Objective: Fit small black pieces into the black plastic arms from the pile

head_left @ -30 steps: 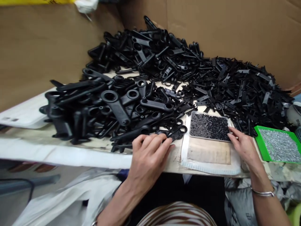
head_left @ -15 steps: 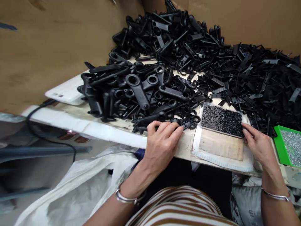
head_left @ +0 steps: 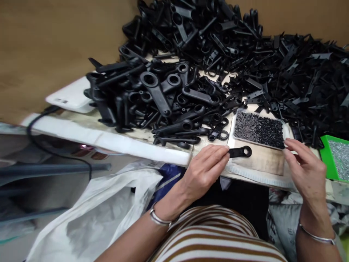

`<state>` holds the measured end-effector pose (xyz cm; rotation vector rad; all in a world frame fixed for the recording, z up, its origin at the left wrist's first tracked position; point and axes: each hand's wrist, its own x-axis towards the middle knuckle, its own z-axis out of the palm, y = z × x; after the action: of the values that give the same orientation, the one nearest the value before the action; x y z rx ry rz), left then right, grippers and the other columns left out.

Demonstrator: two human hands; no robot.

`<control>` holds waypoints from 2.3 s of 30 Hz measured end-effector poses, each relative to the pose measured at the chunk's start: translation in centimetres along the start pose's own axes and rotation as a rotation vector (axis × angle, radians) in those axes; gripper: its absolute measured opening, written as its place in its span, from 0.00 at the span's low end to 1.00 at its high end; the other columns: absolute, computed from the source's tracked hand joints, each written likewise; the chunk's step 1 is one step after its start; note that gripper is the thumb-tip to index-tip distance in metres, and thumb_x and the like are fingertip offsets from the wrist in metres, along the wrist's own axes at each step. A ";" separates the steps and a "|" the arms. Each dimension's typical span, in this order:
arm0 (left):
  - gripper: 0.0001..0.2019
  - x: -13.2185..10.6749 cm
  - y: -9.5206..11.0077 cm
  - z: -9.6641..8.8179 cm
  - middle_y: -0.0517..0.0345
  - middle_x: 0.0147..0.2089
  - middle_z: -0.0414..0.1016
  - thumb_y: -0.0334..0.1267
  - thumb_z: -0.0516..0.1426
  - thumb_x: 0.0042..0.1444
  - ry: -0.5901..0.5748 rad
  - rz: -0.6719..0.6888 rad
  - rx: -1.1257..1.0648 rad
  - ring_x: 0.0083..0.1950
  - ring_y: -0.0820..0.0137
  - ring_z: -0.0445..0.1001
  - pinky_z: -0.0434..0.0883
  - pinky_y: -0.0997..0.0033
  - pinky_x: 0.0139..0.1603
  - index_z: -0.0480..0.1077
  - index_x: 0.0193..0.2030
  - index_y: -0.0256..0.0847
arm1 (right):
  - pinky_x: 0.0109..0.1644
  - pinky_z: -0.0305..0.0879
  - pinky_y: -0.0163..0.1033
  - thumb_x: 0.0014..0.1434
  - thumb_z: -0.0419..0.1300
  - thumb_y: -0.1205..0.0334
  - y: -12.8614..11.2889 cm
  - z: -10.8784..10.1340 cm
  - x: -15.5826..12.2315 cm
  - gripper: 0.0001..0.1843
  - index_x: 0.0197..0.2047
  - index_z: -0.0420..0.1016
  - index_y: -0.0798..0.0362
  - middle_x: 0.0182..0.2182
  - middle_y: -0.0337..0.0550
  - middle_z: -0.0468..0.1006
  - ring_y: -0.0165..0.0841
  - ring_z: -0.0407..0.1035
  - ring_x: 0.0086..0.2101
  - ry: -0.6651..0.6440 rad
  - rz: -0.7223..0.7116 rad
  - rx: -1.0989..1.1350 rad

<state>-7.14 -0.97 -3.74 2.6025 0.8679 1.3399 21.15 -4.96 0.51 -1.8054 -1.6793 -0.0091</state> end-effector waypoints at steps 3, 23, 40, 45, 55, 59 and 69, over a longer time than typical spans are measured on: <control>0.13 0.2 0.2 1.1 0.43 0.49 0.79 0.26 0.50 0.65 -0.054 0.013 -0.071 0.53 0.63 0.76 0.76 0.58 0.53 0.70 0.52 0.37 | 0.56 0.71 0.50 0.64 0.57 0.57 -0.6 0.0 -0.2 0.14 0.50 0.79 0.49 0.48 0.48 0.81 0.40 0.76 0.47 -0.093 -0.027 -0.001; 0.12 0.0 0.8 2.1 0.41 0.49 0.78 0.23 0.48 0.64 -0.056 -0.011 -0.063 0.50 0.64 0.77 0.78 0.61 0.51 0.69 0.47 0.34 | 0.22 0.58 0.30 0.57 0.56 0.61 -5.5 4.3 -1.4 0.11 0.30 0.78 0.56 0.16 0.35 0.70 0.25 0.62 0.17 -0.386 0.161 0.194; 0.10 0.2 1.0 2.4 0.45 0.48 0.78 0.25 0.48 0.65 -0.067 -0.104 -0.170 0.48 0.67 0.77 0.78 0.67 0.48 0.70 0.44 0.34 | 0.24 0.54 0.31 0.59 0.54 0.63 -4.5 1.5 1.0 0.10 0.27 0.73 0.51 0.17 0.32 0.69 0.25 0.61 0.19 -0.816 -0.050 0.022; 0.06 1.1 0.7 0.6 0.50 0.46 0.80 0.32 0.55 0.65 -0.076 -0.081 0.024 0.47 0.67 0.76 0.74 0.66 0.49 0.70 0.47 0.36 | 0.32 0.66 0.32 0.64 0.53 0.54 -3.4 1.4 0.2 0.14 0.37 0.79 0.50 0.28 0.37 0.81 0.31 0.74 0.28 -0.818 0.060 0.100; 0.13 4.1 -1.8 -0.6 0.45 0.48 0.77 0.24 0.48 0.64 -0.443 -0.192 0.585 0.53 0.56 0.72 0.66 0.51 0.51 0.70 0.49 0.35 | 0.42 0.73 0.35 0.63 0.55 0.52 -2.3 1.2 -0.7 0.15 0.44 0.80 0.48 0.39 0.42 0.84 0.36 0.79 0.37 -0.755 0.038 0.139; 0.14 4.2 -3.0 -1.7 0.47 0.51 0.77 0.22 0.48 0.63 -0.531 -0.183 0.459 0.62 0.55 0.67 0.61 0.47 0.60 0.70 0.49 0.36 | 0.43 0.74 0.34 0.64 0.55 0.51 -2.0 1.2 -0.9 0.16 0.45 0.80 0.48 0.39 0.42 0.84 0.35 0.79 0.38 -0.754 0.027 0.165; 0.13 3.8 -4.7 -4.5 0.51 0.54 0.77 0.26 0.53 0.61 -0.690 -0.148 0.070 0.65 0.60 0.65 0.59 0.52 0.67 0.73 0.49 0.39 | 0.46 0.74 0.36 0.65 0.54 0.52 -1.9 1.3 -0.9 0.16 0.46 0.80 0.48 0.40 0.43 0.84 0.36 0.79 0.39 -0.779 0.026 0.156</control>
<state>-10.96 4.15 0.19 2.6806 0.9482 0.3191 18.76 -5.23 -0.06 -1.8211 -2.0798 0.9145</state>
